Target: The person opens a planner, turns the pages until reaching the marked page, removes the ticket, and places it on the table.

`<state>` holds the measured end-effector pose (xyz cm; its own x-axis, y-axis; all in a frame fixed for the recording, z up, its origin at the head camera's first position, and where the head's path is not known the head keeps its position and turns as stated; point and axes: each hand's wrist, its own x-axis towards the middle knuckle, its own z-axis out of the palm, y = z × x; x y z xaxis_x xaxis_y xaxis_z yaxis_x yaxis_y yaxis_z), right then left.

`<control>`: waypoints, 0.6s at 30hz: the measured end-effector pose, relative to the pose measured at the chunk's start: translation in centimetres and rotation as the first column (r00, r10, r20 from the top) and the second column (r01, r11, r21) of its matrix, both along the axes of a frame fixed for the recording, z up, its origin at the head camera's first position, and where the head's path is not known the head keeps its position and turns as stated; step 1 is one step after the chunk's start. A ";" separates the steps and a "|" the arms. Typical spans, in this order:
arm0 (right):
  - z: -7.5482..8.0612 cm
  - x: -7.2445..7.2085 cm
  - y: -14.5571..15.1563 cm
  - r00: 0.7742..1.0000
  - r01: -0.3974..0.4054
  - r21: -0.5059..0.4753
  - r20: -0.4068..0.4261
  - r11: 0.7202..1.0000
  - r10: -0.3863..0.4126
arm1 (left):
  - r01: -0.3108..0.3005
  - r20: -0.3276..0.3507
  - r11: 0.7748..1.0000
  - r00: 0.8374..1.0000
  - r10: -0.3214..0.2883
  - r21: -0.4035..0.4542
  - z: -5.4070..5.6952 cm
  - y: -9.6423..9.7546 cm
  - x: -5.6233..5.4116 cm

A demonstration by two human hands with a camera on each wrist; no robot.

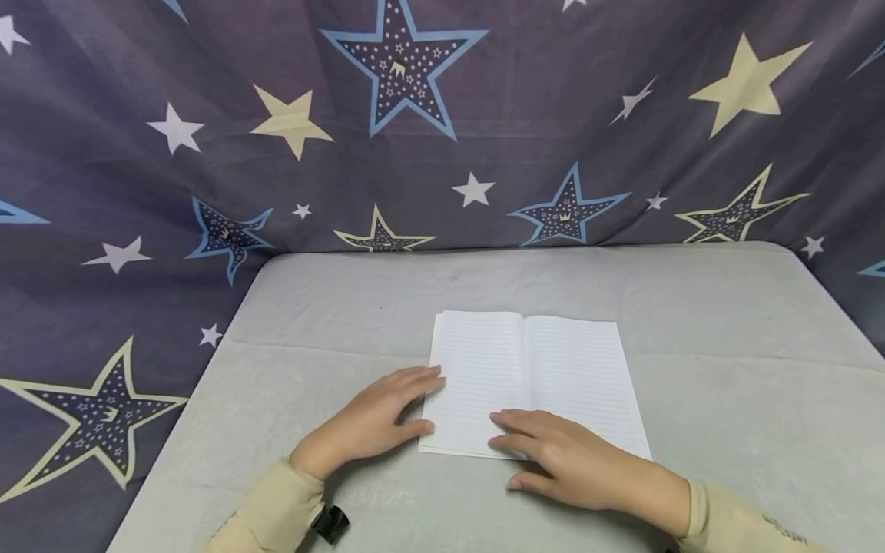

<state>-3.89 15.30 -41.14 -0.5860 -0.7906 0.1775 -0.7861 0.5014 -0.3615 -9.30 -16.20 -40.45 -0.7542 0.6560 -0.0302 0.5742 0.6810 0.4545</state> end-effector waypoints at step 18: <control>-0.5 -0.1 8.8 0.972 0.220 -0.124 -0.051 0.968 -0.228 | 0.048 -0.014 0.997 0.999 -0.049 -0.056 -1.1 0.2 0.6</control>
